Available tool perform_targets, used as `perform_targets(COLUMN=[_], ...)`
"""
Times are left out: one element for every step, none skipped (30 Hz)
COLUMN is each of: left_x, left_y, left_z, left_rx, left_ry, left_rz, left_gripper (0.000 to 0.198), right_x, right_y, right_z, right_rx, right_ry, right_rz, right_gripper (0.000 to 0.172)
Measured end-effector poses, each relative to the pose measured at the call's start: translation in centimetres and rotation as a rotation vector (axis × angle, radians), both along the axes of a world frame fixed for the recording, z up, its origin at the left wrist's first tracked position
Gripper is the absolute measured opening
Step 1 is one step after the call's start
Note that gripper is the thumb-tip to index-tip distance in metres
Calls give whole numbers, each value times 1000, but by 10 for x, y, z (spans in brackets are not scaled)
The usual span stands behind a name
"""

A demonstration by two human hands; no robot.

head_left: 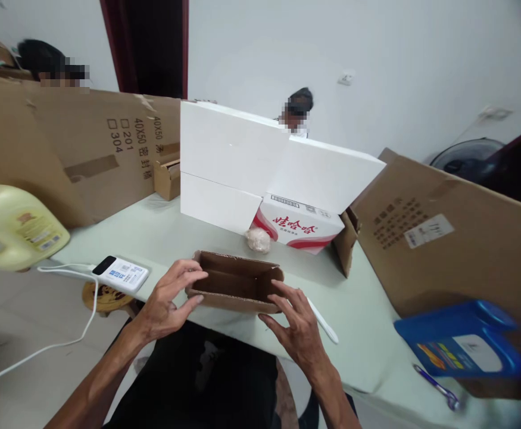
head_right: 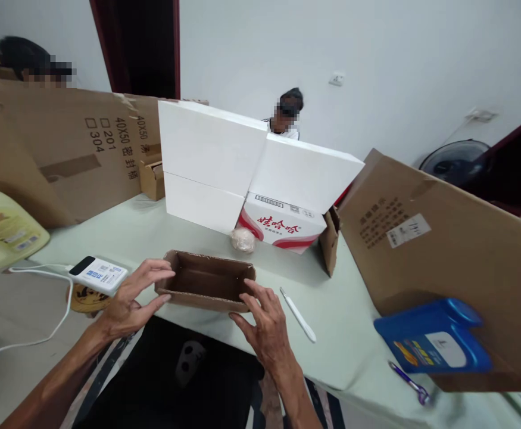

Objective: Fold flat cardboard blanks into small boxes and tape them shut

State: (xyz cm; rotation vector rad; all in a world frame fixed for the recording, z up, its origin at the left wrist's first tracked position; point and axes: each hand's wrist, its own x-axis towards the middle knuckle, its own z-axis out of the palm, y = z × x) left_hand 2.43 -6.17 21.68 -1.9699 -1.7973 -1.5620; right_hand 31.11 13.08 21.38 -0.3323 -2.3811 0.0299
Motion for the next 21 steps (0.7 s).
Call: perform_targets(left_x=[-3,-6,-10,-13,-17,-20,-23,-26,-28,-29,-31,-32,-33,-33,-34,-34,-34,-33,-32,-32,-31], left_y=[-1,-2,-2,-2,-2,-1,-1,0,1,2,3,4,5,6,6,7,8,9,10,10,11], left_z=[-1,-2,-4,-7,-9,-12,-15,-17,-19,-20,-22,-23,-23,-24,-24,-24,-24,-24,-23,-22,-21], left_rx=[3,3,5,12,25,39,52,64,68,65,60,53,43,27,8,-16,-43,-71,-96,-116,-132], left_ry=[-34,-72,-117,-172,-234,-300,-362,-414,-453,-481,-500,-515,-529,-543,-555,-564,-569,-569,-566,-559,-550], left_rz=[44,82,109,126,131,127,122,119,118,118,122,129,132,129,123,112,96,76,57,36,11], left_gripper=[40,41,41,41,39,38,36,34,33,33,33,33,33,33,33,33,34,35,35,35,35], right_x=[0,0,1,3,4,5,6,7,8,9,10,11,13,14,15,16,17,18,20,21,22], right_y=[1,3,3,4,4,4,4,4,5,6,8,10,11,13,15,16,18,19,20,21,22], right_z=[0,1,2,3,4,5,6,6,6,6,6,5,5,5,5,5,5,5,6,6,5], right_rx=[0,-12,-34,-64,-99,-134,-165,-190,-208,-223,-237,-249,-261,-274,-286,-299,-310,-323,-335,-344,-351], right_ry=[0,0,-1,-5,-9,-14,-18,-17,-14,-9,-5,-2,0,2,2,1,3,7,13,19,25], right_rz=[3,8,16,25,33,40,47,53,58,63,67,70,71,69,68,65,63,60,61,63,67], right_gripper=[12,7,8,11,14,15,16,16,16,15,15,15,14,14,14,14,13,14,16,17,19])
